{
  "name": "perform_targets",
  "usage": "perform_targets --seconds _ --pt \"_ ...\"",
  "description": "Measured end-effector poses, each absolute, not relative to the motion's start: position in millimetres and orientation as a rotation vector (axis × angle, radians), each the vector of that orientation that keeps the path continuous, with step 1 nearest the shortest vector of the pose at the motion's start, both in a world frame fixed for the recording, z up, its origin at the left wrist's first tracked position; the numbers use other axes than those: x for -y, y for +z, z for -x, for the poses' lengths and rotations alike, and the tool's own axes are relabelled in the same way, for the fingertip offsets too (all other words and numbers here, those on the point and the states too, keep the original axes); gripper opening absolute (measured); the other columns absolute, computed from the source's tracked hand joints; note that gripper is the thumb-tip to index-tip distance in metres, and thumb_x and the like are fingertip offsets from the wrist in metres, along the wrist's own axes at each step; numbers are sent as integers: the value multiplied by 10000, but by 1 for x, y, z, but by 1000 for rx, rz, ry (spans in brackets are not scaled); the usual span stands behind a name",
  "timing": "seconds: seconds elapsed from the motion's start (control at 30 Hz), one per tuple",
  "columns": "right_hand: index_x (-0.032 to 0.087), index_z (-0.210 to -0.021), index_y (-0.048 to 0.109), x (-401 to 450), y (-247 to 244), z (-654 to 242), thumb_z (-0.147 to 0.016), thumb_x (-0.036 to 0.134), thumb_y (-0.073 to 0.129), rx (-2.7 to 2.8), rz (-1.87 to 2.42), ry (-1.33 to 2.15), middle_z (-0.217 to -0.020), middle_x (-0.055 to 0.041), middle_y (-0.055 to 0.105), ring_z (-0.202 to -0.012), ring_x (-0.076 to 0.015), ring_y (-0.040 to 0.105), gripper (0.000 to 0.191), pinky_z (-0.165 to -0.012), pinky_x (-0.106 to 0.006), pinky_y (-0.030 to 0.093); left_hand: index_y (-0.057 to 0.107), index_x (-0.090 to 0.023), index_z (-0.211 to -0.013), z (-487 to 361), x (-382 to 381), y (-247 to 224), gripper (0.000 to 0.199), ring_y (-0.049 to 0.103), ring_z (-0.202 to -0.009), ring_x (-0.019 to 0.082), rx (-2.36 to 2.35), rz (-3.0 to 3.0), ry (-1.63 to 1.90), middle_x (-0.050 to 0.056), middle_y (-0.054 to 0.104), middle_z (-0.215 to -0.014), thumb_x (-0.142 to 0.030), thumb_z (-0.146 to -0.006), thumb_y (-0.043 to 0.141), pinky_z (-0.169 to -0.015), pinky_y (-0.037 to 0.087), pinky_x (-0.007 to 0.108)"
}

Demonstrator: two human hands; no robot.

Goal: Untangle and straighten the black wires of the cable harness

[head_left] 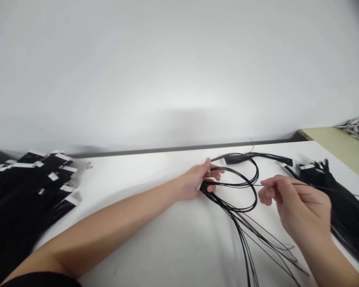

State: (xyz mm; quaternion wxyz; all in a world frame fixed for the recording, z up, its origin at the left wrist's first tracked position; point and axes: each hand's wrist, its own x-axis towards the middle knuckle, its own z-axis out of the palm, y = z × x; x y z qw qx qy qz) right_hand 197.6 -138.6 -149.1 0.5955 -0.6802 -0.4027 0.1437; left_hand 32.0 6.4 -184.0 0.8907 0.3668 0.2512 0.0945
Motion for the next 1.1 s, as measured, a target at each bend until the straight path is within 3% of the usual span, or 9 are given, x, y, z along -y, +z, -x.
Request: perform_targets --seconds 0.17,0.33,0.43,0.53,0.63,0.77,0.9,1.0,1.1 --pt "179 -584 636 137 -153 -193 -900 368 556 939 1394 349 -568 -37 582 -546 -162 554 377 -476 -288 439 484 -166 -806 -34 -6 -186 449 377 -384 46 -516 -634 272 -53 464 -648 -607 -873 432 -495 291 223" --pt "172 -705 674 144 -153 -187 -964 325 445 1217 1113 243 -756 -66 579 -787 -216 602 378 -621 -348 486 474 -188 -880 -33 -5 -186 425 426 -442 55 -498 -610 300 -66 432 -650 -608 -832 517 -514 290 207" --pt "167 -693 635 149 -149 -184 -978 324 413 1248 1112 336 -713 -48 525 -819 -233 613 394 -695 -399 501 473 -197 -906 -32 -6 -187 444 413 -442 50 -497 -611 291 -71 413 -657 -629 -819 519 -502 277 205" --pt "169 -609 566 149 -146 -181 -973 392 406 1143 1083 514 -670 -32 497 -741 -208 606 455 -678 -396 512 461 -193 -895 -33 -5 -189 454 412 -433 53 -505 -631 301 -69 417 -648 -640 -824 499 -504 286 215" --pt "163 -510 443 145 -145 -179 -935 504 434 1012 1019 723 -582 3 420 -546 -138 531 545 -545 -328 491 456 -189 -883 -34 -3 -190 470 416 -420 65 -500 -699 314 -65 431 -623 -657 -836 455 -511 312 232" --pt "163 -508 427 142 -149 -176 -940 496 428 879 991 867 -513 36 345 -362 -62 328 545 -349 -220 284 473 -189 -909 -35 -2 -193 483 418 -426 72 -523 -822 286 -59 447 -619 -665 -843 424 -498 314 236" --pt "210 -829 684 141 -150 -173 -944 434 459 791 1147 798 -466 53 337 -361 -72 284 338 -339 -209 254 484 -183 -903 -35 -2 -193 501 402 -407 68 -525 -921 231 -56 438 -610 -669 -858 372 -456 279 228" --pt "240 -1118 670 141 -147 -173 -882 384 583 761 1316 779 -470 47 391 -414 -100 356 290 -382 -241 323 460 -184 -828 -33 -2 -188 504 383 -386 65 -469 -972 192 -58 418 -593 -676 -860 356 -430 266 226" --pt "277 -1159 666 141 -144 -174 -792 327 696 659 1397 814 -501 41 424 -457 -108 380 371 -418 -257 324 423 -186 -762 -31 -3 -183 515 372 -382 57 -443 -996 129 -60 398 -582 -686 -857 345 -422 244 214"
